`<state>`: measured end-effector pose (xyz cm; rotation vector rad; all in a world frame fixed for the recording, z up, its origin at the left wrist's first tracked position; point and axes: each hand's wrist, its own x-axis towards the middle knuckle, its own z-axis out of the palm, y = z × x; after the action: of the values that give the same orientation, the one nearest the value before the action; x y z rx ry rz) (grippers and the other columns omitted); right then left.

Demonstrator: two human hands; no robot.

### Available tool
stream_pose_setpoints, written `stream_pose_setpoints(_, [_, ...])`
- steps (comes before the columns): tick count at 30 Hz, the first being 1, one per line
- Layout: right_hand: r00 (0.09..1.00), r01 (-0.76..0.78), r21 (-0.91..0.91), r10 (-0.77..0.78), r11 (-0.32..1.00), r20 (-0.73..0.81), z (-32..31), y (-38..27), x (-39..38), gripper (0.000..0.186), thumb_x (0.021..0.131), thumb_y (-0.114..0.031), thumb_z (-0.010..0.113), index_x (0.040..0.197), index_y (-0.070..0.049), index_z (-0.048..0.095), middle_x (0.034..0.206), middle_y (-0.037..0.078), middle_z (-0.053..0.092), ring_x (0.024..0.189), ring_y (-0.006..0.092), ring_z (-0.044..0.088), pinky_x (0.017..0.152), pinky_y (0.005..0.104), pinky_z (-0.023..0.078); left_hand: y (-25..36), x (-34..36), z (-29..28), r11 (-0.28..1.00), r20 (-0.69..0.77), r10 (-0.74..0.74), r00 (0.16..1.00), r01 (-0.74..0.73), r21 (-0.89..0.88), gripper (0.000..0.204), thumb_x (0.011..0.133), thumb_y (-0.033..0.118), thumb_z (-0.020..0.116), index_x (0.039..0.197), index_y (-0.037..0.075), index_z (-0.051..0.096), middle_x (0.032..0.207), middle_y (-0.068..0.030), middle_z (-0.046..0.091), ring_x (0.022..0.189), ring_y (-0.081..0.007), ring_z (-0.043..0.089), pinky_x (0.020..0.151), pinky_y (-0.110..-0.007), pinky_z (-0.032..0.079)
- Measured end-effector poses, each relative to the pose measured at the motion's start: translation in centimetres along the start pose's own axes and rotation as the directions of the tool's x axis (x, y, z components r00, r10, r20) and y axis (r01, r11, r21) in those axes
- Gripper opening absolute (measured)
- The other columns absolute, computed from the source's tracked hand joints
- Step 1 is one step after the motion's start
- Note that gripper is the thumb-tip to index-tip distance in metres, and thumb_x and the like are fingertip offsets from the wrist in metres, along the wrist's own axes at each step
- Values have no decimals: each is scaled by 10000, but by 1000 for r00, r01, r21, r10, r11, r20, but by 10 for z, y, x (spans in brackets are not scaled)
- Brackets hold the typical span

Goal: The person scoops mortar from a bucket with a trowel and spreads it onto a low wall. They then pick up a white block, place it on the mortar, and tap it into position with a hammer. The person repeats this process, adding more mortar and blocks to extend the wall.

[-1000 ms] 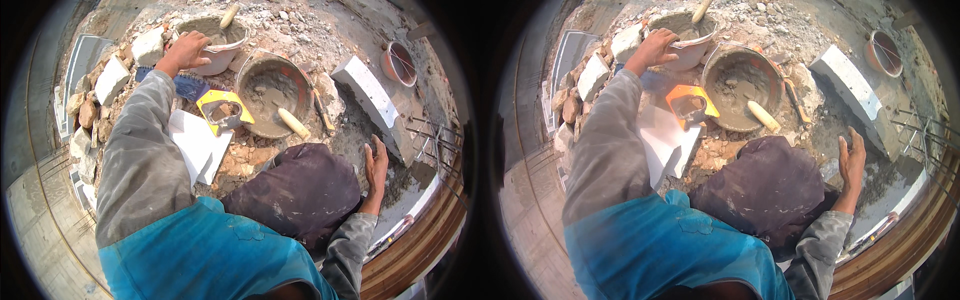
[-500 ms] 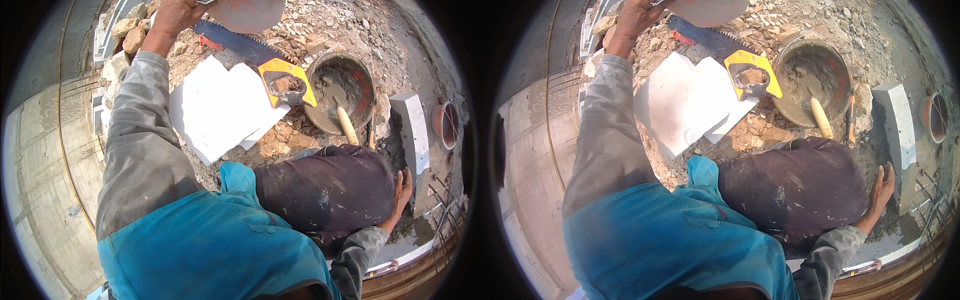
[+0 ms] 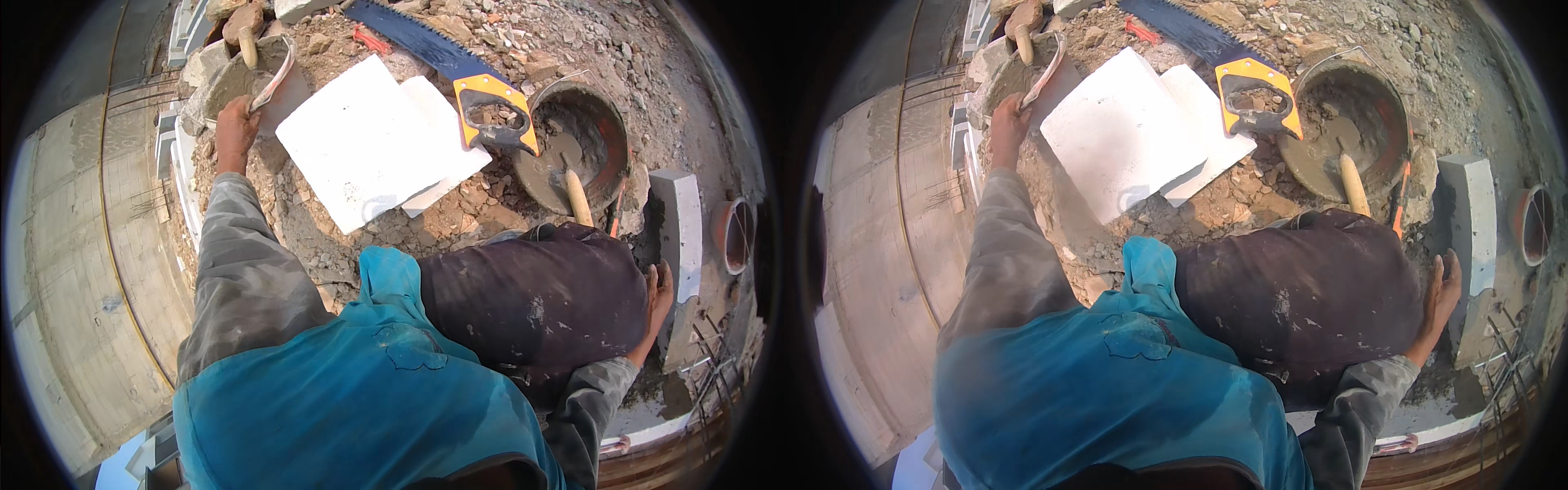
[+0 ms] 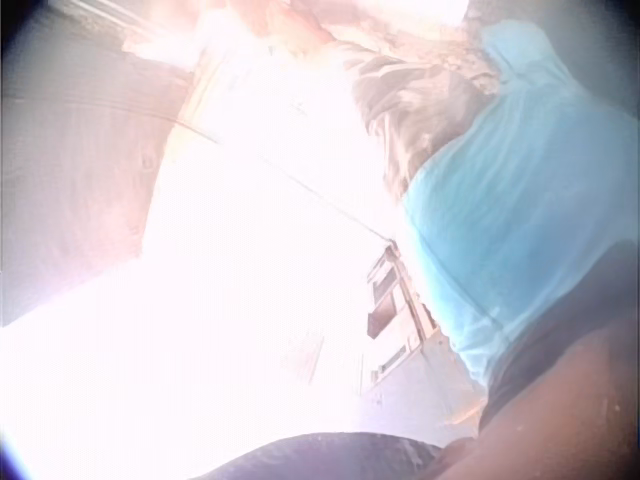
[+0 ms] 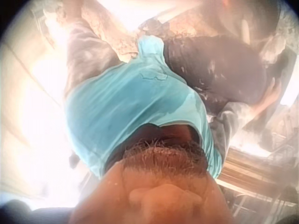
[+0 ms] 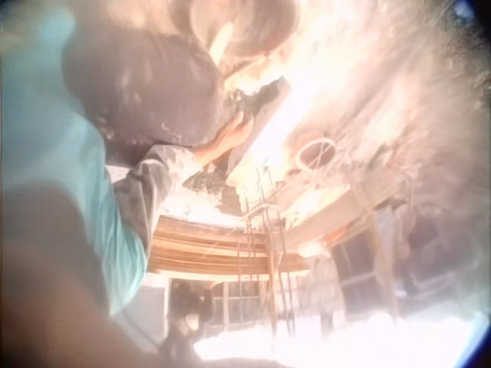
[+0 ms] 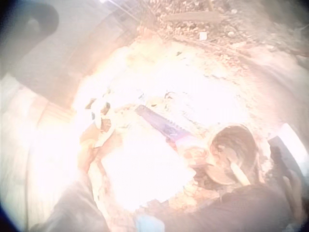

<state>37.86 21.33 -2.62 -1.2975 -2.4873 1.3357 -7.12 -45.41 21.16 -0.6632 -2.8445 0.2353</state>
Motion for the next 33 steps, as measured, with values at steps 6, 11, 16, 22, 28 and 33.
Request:
stream_pose_setpoints(6, [998, -8, -84, 3, 996, -59, -8, -13, -9, 487, 960, -307, 606, 1316, 20, 546, 1262, 223, 599, 1131, 265, 601, 941, 361, 474, 13, 29, 21, 991, 64, 113, 992, -117, 71, 286, 773, 194, 714, 1037, 95, 663, 975, -127, 669, 954, -351, 616, 831, -447, 491])
stream_pose_setpoints(11, [999, -13, -19, 12, 1000, -53, -14, -12, -9, 510, 950, -328, 617, 1313, 24, 547, 1266, 201, 603, 1078, 241, 623, 912, 341, 486, -1, 35, 16, 985, 148, 114, 982, -132, 113, 575, 755, 372, 735, 1277, 171, 599, 1168, -126, 629, 1102, -337, 567, 955, -456, 434])
stream_pose_setpoints(16, [997, -17, -63, 12, 998, -71, -10, -32, -13, 517, 943, -335, 629, 1309, 22, 550, 1232, 177, 621, 1018, 211, 634, 871, 310, 492, 7, 25, 12, 960, 76, 110, 991, -126, 250, 668, 771, 502, 701, 1359, 232, 533, 1350, -132, 523, 1309, -326, 427, 1069, -592, 251])
stream_pose_setpoints(22, [996, -26, 30, 29, 999, -82, -9, -19, -12, 541, 941, -373, 621, 1324, 1, 545, 1138, 140, 651, 860, 162, 617, 784, 287, 490, 19, 6, 2, 986, -345, -3, 939, 61, 155, 795, 831, 504, 657, 1455, 94, 384, 1451, -213, 388, 1356, -384, 343, 1086, -606, 220])
stream_pose_setpoints(28, [994, -66, -21, 64, 998, -87, -16, -9, -3, 578, 923, -412, 631, 1345, -28, 541, 1070, 141, 672, 881, 171, 625, 789, 284, 479, 133, -74, -6, -113, 497, -575, 650, 539, -835, 868, 861, 495, 662, 1468, 0, 288, 1457, -214, 365, 1349, -341, 375, 1102, -485, 330])
stream_pose_setpoints(33, [996, -5, 5, 5, 1000, -92, -13, -8, 4, 571, 922, -405, 634, 1338, -24, 545, 1125, 152, 666, 922, 185, 638, 799, 309, 489, 179, -87, -12, -281, 693, -355, 627, 636, -719, 754, 833, 377, 712, 1394, -5, 385, 1327, -176, 508, 1208, -290, 536, 992, -449, 473])
